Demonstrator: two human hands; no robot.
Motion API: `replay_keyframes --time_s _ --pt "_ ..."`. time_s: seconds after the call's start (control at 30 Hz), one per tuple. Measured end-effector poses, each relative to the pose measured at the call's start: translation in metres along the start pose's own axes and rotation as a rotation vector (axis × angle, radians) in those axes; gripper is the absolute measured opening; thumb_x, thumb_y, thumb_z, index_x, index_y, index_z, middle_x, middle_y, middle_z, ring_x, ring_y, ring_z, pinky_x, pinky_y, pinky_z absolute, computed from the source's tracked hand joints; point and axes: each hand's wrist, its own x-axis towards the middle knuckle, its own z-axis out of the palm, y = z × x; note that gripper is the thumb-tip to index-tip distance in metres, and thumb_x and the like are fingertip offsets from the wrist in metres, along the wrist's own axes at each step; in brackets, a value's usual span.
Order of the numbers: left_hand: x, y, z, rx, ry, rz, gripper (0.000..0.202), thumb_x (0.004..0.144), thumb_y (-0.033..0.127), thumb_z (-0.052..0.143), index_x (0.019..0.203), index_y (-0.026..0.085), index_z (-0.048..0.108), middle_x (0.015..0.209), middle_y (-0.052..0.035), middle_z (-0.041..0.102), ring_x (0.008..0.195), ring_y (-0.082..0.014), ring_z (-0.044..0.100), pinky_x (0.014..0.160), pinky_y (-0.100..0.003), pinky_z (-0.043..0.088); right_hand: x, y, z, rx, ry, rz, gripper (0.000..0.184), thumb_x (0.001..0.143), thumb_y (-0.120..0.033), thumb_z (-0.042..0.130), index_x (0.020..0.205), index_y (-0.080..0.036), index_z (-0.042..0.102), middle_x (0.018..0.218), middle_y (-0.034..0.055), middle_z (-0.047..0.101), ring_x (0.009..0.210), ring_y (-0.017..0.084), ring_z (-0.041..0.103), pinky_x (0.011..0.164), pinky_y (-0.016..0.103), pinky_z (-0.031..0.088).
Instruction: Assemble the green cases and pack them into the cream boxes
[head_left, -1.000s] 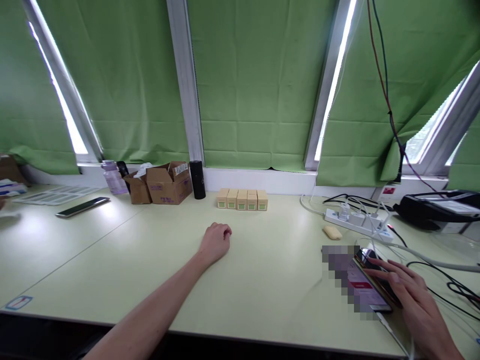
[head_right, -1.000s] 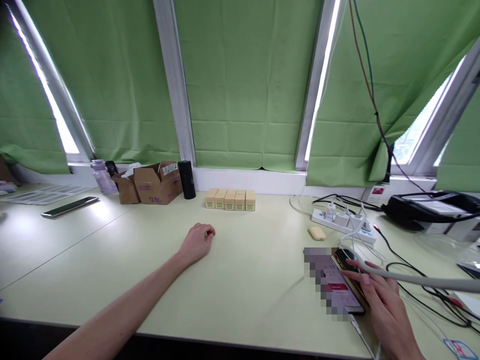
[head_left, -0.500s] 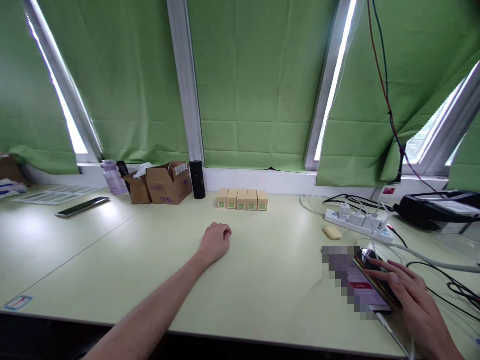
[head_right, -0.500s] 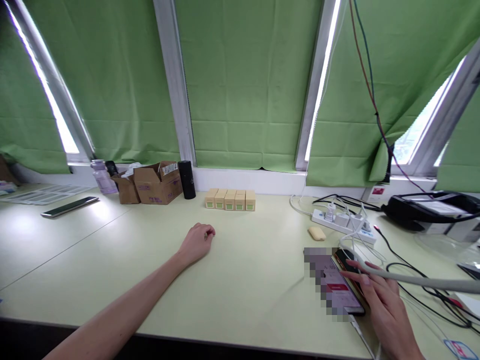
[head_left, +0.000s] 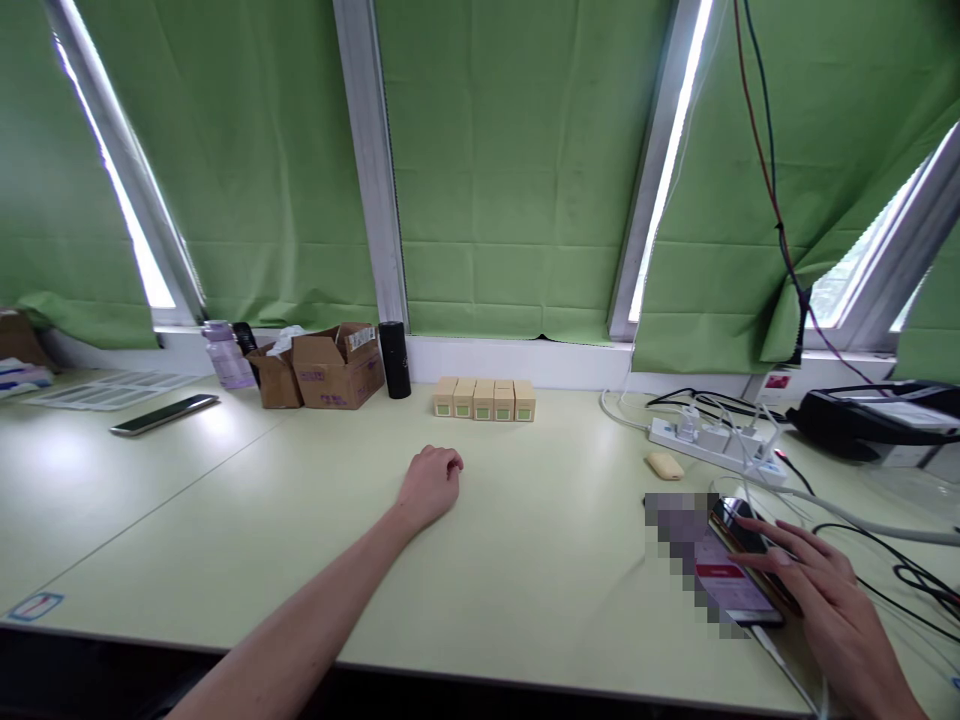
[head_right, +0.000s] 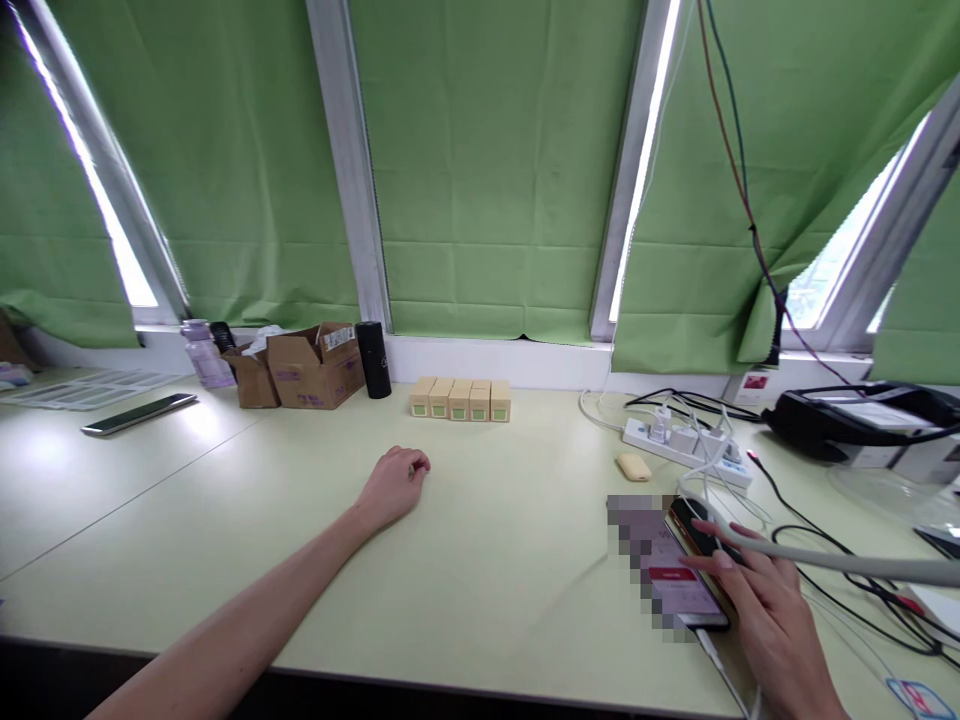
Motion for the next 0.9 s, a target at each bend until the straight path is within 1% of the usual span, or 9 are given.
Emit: replay_keyframes --time_s 0.13,0.3,0.5,0.63,0.8,0.9 --pt "0.0001 0.0004 -0.0003 0.005 -0.001 -0.003 0.023 0.088 0.013 0.05 0.085 0.022 0.07 0.091 -0.0066 0.076 0.097 -0.0266 0.065 0.087 -0.038 0.05 -0.0003 -0.0019 -0.0015 -0.003 0.003 0.004 0.049 0.093 -0.058 0.047 0.074 -0.03 0.082 0.128 0.0075 0.073 0.136 0.045 0.048 0.117 0.069 0.031" --pt "0.0002 0.001 -0.0006 0.016 -0.008 -0.003 0.023 0.088 0.013 0.049 0.085 0.022 0.07 0.09 -0.0066 0.076 0.097 -0.0266 0.065 0.088 -0.038 0.05 -0.0009 -0.0018 -0.0017 -0.035 0.007 -0.004 0.051 0.092 -0.058 0.045 0.072 -0.028 0.082 0.127 0.0089 0.073 0.134 0.045 0.049 0.114 0.072 0.034" --pt "-0.0001 0.001 -0.0007 -0.001 -0.008 -0.009 0.023 0.088 0.013 0.049 0.085 0.021 0.071 0.091 -0.0074 0.076 0.098 -0.0271 0.064 0.089 -0.04 0.05 -0.0013 -0.0014 -0.0015 -0.055 -0.005 -0.001 0.051 0.092 -0.06 0.045 0.074 -0.03 0.083 0.128 0.0063 0.074 0.135 0.045 0.048 0.113 0.07 0.036" --pt "-0.0002 0.0021 -0.0013 0.005 -0.011 -0.016 0.023 0.087 0.013 0.05 0.086 0.021 0.071 0.091 -0.0076 0.076 0.098 -0.027 0.064 0.089 -0.039 0.05 -0.0019 0.0008 -0.0016 -0.046 -0.009 -0.001 0.052 0.093 -0.058 0.044 0.076 -0.03 0.084 0.13 0.0068 0.073 0.135 0.043 0.048 0.114 0.069 0.034" --pt "-0.0005 0.0029 -0.0017 0.012 -0.01 -0.01 0.024 0.089 0.015 0.048 0.085 0.022 0.071 0.091 -0.0076 0.076 0.098 -0.0273 0.065 0.088 -0.039 0.051 -0.0016 0.0046 -0.0012 -0.064 -0.013 -0.006 0.051 0.093 -0.058 0.044 0.076 -0.03 0.083 0.13 0.0055 0.072 0.135 0.042 0.048 0.116 0.064 0.035" --pt "-0.0002 0.0022 -0.0011 0.011 -0.011 -0.011 0.024 0.089 0.015 0.048 0.085 0.021 0.071 0.091 -0.0076 0.076 0.098 -0.0272 0.065 0.088 -0.039 0.051 -0.0013 0.0044 -0.0016 -0.063 -0.021 0.001 0.05 0.093 -0.057 0.045 0.076 -0.03 0.083 0.13 0.0059 0.073 0.134 0.043 0.048 0.115 0.066 0.035"
